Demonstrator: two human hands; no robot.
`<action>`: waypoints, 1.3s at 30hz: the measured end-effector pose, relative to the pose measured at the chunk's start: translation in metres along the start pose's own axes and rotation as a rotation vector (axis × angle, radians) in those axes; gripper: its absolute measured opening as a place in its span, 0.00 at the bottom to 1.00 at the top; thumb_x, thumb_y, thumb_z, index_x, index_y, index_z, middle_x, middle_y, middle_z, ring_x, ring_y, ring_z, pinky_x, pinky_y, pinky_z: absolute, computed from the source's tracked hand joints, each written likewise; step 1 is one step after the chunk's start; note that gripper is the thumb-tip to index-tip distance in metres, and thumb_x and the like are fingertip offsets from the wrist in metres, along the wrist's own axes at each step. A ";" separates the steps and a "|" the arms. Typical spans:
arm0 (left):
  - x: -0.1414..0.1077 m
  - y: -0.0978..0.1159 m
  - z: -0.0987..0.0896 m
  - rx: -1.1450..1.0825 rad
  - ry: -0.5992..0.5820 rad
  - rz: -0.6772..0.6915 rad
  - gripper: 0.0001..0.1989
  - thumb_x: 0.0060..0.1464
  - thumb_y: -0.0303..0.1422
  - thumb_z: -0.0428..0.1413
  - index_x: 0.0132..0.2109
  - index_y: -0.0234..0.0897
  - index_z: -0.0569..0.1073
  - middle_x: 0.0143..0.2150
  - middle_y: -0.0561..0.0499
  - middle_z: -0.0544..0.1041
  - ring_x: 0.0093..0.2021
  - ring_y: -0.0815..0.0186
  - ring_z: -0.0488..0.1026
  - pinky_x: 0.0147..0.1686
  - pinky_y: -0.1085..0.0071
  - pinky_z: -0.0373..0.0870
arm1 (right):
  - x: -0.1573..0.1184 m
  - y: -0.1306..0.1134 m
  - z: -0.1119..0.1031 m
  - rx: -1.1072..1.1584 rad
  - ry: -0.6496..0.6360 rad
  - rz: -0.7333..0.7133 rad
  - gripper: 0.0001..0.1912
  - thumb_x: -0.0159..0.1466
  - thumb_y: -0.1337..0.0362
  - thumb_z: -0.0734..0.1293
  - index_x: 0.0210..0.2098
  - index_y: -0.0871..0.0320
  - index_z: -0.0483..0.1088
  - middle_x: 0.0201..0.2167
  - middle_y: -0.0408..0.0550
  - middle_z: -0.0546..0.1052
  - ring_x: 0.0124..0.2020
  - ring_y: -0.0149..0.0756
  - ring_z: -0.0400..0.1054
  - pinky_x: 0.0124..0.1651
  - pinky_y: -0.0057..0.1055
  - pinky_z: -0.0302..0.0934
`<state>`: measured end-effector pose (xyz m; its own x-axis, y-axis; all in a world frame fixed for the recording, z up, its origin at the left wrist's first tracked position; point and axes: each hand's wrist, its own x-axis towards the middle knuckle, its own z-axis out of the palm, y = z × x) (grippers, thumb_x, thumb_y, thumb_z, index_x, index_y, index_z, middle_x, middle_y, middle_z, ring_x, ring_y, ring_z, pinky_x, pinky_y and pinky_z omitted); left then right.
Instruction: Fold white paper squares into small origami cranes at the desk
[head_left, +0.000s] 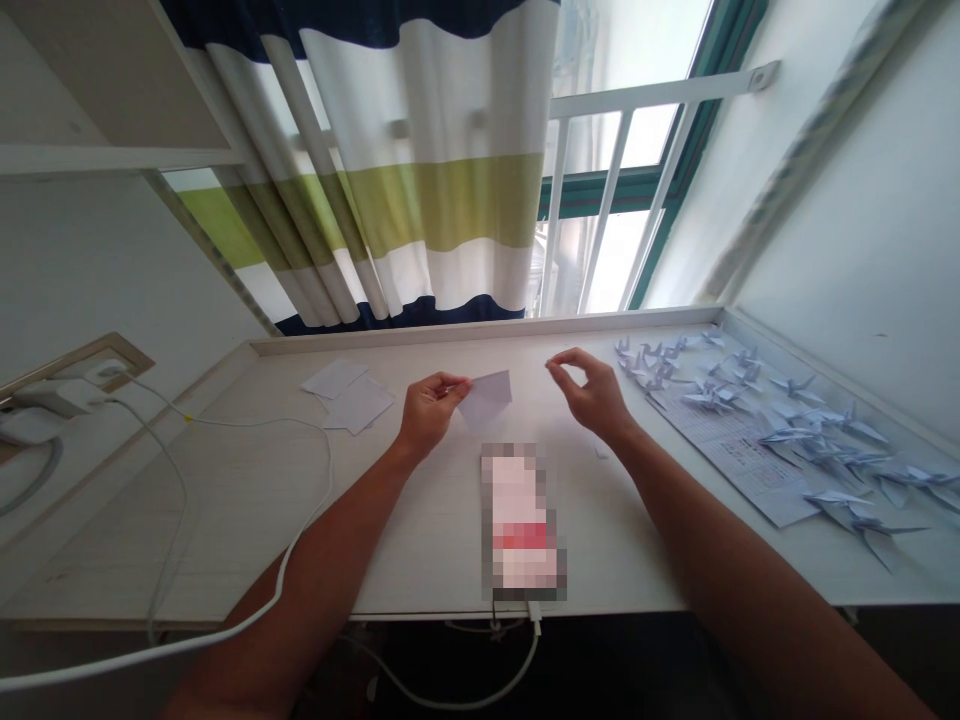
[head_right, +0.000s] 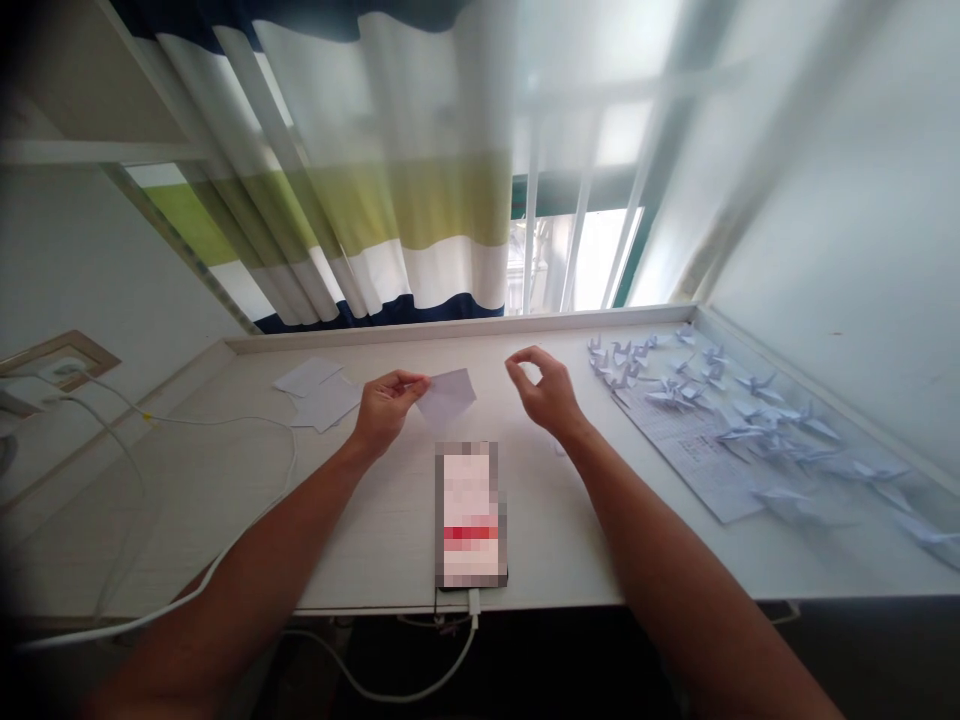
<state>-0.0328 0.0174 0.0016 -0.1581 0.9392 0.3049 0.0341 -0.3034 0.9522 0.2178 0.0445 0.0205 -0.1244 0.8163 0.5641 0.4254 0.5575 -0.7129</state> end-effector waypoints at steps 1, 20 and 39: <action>-0.002 0.001 0.002 -0.017 -0.030 -0.011 0.15 0.46 0.43 0.69 0.35 0.35 0.82 0.33 0.48 0.82 0.33 0.65 0.76 0.36 0.69 0.71 | -0.002 -0.005 0.003 0.067 -0.089 -0.031 0.12 0.67 0.54 0.68 0.44 0.55 0.75 0.44 0.51 0.80 0.47 0.45 0.74 0.53 0.46 0.67; 0.004 0.036 -0.001 0.278 -0.204 0.077 0.16 0.58 0.45 0.60 0.43 0.37 0.82 0.45 0.43 0.83 0.47 0.58 0.78 0.48 0.63 0.72 | 0.005 -0.006 -0.012 0.115 -0.259 0.044 0.14 0.65 0.51 0.68 0.36 0.54 0.80 0.35 0.48 0.82 0.37 0.43 0.75 0.42 0.39 0.67; -0.007 0.018 0.016 -0.069 -0.572 -0.282 0.31 0.49 0.40 0.69 0.59 0.38 0.72 0.38 0.52 0.74 0.33 0.67 0.76 0.31 0.66 0.80 | -0.003 -0.020 0.002 0.228 -0.381 0.349 0.17 0.59 0.52 0.74 0.39 0.59 0.78 0.34 0.52 0.82 0.35 0.41 0.76 0.34 0.34 0.69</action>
<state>-0.0148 0.0080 0.0171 0.4002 0.9162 0.0216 0.0017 -0.0243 0.9997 0.2079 0.0307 0.0323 -0.3437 0.9316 0.1184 0.3001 0.2284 -0.9262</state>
